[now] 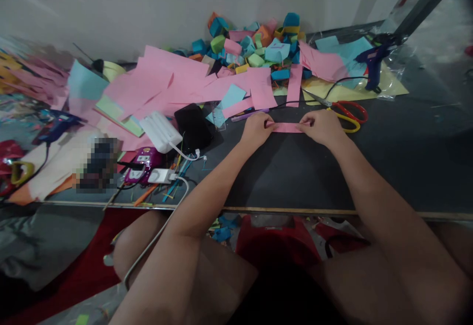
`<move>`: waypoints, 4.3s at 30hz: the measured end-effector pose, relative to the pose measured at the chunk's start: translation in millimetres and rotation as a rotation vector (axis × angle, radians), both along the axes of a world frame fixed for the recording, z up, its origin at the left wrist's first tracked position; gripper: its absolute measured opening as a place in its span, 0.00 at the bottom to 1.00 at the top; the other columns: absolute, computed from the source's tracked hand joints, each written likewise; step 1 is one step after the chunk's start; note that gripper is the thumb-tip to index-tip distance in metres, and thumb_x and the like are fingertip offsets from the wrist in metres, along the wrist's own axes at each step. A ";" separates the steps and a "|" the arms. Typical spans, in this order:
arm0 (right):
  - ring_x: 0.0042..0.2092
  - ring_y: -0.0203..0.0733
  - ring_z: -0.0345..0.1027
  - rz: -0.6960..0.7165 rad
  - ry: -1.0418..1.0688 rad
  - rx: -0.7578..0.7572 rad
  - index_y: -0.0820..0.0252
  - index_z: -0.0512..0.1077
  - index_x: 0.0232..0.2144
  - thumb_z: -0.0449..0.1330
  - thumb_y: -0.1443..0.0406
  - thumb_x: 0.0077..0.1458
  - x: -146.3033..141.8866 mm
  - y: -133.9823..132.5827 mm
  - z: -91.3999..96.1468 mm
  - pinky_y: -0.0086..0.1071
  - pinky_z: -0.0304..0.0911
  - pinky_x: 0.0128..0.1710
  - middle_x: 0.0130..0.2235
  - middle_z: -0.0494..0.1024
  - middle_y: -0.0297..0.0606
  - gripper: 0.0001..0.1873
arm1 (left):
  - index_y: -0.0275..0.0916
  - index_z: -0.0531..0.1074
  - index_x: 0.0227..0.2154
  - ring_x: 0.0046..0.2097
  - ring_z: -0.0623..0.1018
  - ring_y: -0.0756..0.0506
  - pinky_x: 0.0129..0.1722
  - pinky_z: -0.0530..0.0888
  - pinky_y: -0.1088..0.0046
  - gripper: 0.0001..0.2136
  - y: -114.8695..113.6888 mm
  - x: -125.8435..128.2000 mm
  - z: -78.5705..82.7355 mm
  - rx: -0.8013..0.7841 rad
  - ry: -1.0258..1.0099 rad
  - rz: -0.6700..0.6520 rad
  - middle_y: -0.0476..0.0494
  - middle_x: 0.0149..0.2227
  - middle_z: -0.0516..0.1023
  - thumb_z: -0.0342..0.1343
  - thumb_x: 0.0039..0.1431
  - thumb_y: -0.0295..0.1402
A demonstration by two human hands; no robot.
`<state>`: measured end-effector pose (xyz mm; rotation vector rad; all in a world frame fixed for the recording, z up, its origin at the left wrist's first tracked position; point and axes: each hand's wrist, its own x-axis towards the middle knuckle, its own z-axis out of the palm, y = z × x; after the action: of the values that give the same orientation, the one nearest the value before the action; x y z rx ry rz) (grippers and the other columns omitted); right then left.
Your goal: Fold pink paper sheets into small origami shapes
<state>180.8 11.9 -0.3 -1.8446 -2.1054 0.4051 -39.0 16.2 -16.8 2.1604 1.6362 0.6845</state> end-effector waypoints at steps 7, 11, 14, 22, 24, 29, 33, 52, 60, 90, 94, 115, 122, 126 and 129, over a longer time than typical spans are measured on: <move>0.41 0.51 0.78 -0.044 -0.057 -0.004 0.58 0.84 0.38 0.65 0.57 0.59 -5.0 -4.2 1.1 0.42 0.67 0.43 0.37 0.85 0.45 0.13 | 0.37 0.79 0.33 0.44 0.81 0.42 0.48 0.74 0.62 0.02 -3.3 2.9 -4.2 0.037 -0.012 0.052 0.40 0.40 0.84 0.61 0.60 0.27; 0.48 0.56 0.77 -0.089 -0.099 -0.059 0.58 0.83 0.42 0.61 0.55 0.63 -11.9 -5.8 4.9 0.45 0.68 0.46 0.44 0.85 0.49 0.16 | 0.36 0.79 0.32 0.43 0.80 0.42 0.47 0.74 0.63 0.03 -3.7 5.9 -3.8 0.034 0.001 0.107 0.40 0.40 0.84 0.60 0.60 0.27; 0.50 0.58 0.77 -0.128 -0.112 -0.110 0.58 0.83 0.44 0.59 0.53 0.64 -17.0 -7.0 8.7 0.46 0.69 0.47 0.47 0.84 0.51 0.18 | 0.36 0.78 0.32 0.43 0.80 0.41 0.47 0.74 0.62 0.03 -5.3 8.7 -4.0 0.041 0.009 0.121 0.39 0.40 0.83 0.60 0.62 0.27; 0.50 0.59 0.77 -0.179 -0.122 -0.169 0.59 0.82 0.45 0.60 0.54 0.63 -22.6 -5.3 15.2 0.47 0.70 0.46 0.46 0.83 0.53 0.18 | 0.36 0.76 0.34 0.49 0.79 0.39 0.56 0.73 0.57 0.04 -8.0 15.3 -4.7 0.072 0.046 0.132 0.36 0.43 0.81 0.56 0.65 0.27; 0.48 0.59 0.77 -0.165 -0.113 -0.188 0.59 0.82 0.43 0.60 0.54 0.63 -21.3 -3.1 13.5 0.47 0.70 0.44 0.44 0.83 0.52 0.17 | 0.35 0.75 0.37 0.52 0.77 0.38 0.59 0.71 0.56 0.05 -8.8 16.3 -4.1 0.065 0.073 0.126 0.34 0.45 0.80 0.55 0.66 0.26; 0.45 0.56 0.76 -0.167 -0.047 -0.102 0.57 0.80 0.39 0.62 0.54 0.62 -19.3 -2.6 6.2 0.45 0.68 0.41 0.42 0.83 0.49 0.14 | 0.36 0.75 0.40 0.54 0.75 0.36 0.60 0.69 0.53 0.05 -9.2 15.3 -10.3 0.086 0.068 0.132 0.33 0.47 0.77 0.54 0.67 0.27; 0.48 0.56 0.75 -0.223 -0.051 -0.106 0.56 0.76 0.44 0.62 0.56 0.62 -23.4 -9.0 7.5 0.45 0.67 0.43 0.46 0.81 0.48 0.12 | 0.38 0.76 0.40 0.53 0.75 0.38 0.60 0.69 0.56 0.06 -6.7 12.3 -14.2 0.137 0.073 0.113 0.35 0.47 0.78 0.53 0.68 0.28; 0.43 0.54 0.75 -0.191 -0.096 -0.016 0.53 0.75 0.43 0.57 0.51 0.66 -21.6 -15.2 2.9 0.39 0.61 0.35 0.41 0.83 0.48 0.16 | 0.18 0.52 0.70 0.75 0.54 0.26 0.74 0.53 0.51 0.43 -72.0 41.2 8.2 -0.061 0.464 -0.164 0.14 0.72 0.52 0.48 0.68 0.54; 0.58 0.66 0.69 -0.193 -0.137 0.116 0.67 0.71 0.57 0.51 0.49 0.68 -23.4 -26.0 2.0 0.53 0.68 0.50 0.53 0.78 0.64 0.29 | 0.13 0.49 0.70 0.74 0.55 0.22 0.72 0.56 0.48 0.47 -77.7 45.2 12.5 -0.106 0.508 -0.029 0.08 0.71 0.51 0.48 0.67 0.57; 0.51 0.59 0.74 0.284 -0.264 0.175 0.62 0.83 0.45 0.59 0.53 0.64 5.3 -23.6 5.4 0.49 0.68 0.49 0.44 0.85 0.52 0.21 | 0.34 0.81 0.46 0.63 0.76 0.36 0.61 0.73 0.59 0.12 -14.8 1.4 12.3 0.193 0.368 -0.288 0.32 0.58 0.79 0.55 0.69 0.32; 0.51 0.54 0.74 0.592 -0.289 0.335 0.63 0.81 0.47 0.57 0.61 0.66 -19.8 -4.5 2.8 0.45 0.64 0.51 0.47 0.84 0.49 0.16 | 0.31 0.80 0.47 0.49 0.84 0.37 0.41 0.78 0.64 0.15 -6.0 -6.7 9.9 0.157 0.478 -0.338 0.34 0.50 0.84 0.48 0.72 0.32; 0.44 0.51 0.74 0.485 -0.318 0.413 0.64 0.79 0.44 0.52 0.66 0.68 -39.7 2.9 -16.0 0.41 0.65 0.42 0.45 0.84 0.49 0.16 | 0.33 0.80 0.41 0.45 0.82 0.41 0.46 0.73 0.64 0.17 15.7 -19.8 -6.2 0.436 0.534 -0.396 0.36 0.42 0.85 0.45 0.73 0.32; 0.45 0.49 0.76 0.406 -0.110 0.553 0.60 0.78 0.40 0.51 0.65 0.68 -34.8 0.6 -14.3 0.41 0.66 0.45 0.43 0.84 0.46 0.15 | 0.38 0.81 0.43 0.39 0.82 0.43 0.40 0.74 0.66 0.17 16.2 -22.1 -13.8 0.482 0.390 -0.325 0.39 0.37 0.85 0.47 0.73 0.38; 0.46 0.49 0.75 0.400 0.073 0.674 0.56 0.74 0.41 0.54 0.68 0.62 -34.8 -3.7 -10.0 0.41 0.66 0.48 0.42 0.82 0.43 0.09 | 0.38 0.81 0.42 0.37 0.82 0.44 0.36 0.74 0.68 0.17 11.3 -20.6 -16.9 0.556 0.281 -0.341 0.39 0.36 0.85 0.46 0.73 0.36; 0.43 0.48 0.74 0.453 0.095 0.693 0.55 0.71 0.41 0.55 0.71 0.58 -35.4 -5.2 -7.8 0.42 0.65 0.47 0.38 0.80 0.41 0.10 | 0.38 0.81 0.43 0.37 0.82 0.45 0.36 0.75 0.67 0.17 7.3 -18.4 -17.3 0.573 0.252 -0.364 0.39 0.38 0.85 0.45 0.71 0.33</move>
<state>145.4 6.7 -8.1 -0.9478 -2.2007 -0.1392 -57.3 23.5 -34.2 2.9580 1.1842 0.8702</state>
